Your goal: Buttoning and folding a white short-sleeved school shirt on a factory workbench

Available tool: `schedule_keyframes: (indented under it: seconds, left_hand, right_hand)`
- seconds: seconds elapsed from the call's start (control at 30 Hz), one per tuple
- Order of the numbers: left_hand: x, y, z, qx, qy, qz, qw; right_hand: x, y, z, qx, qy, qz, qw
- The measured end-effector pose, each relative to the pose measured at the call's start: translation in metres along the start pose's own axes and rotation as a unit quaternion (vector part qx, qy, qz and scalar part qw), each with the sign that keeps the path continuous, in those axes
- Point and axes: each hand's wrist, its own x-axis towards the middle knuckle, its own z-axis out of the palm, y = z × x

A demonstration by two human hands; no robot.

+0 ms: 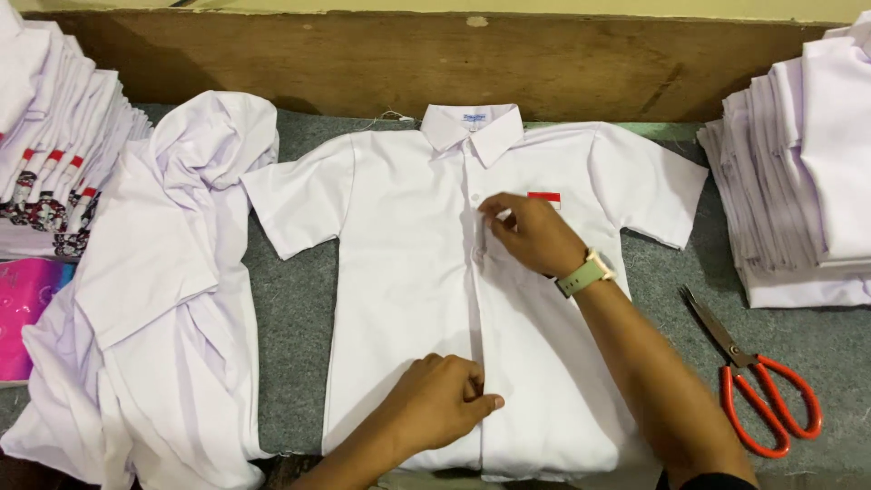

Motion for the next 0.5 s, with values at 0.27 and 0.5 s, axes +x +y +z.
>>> schedule_keyframes:
  seconds: [0.27,0.5]
  left_hand:
    - [-0.013,-0.010,0.030,-0.254,0.006,-0.008,0.967]
    - [-0.020,-0.020,0.057,-0.245,-0.101,0.025,0.964]
  right_hand:
    - [0.100,0.015,-0.018,-0.148,0.126,-0.105,0.975]
    - [0.142,0.027,0.006,-0.362,0.130,-0.040,0.922]
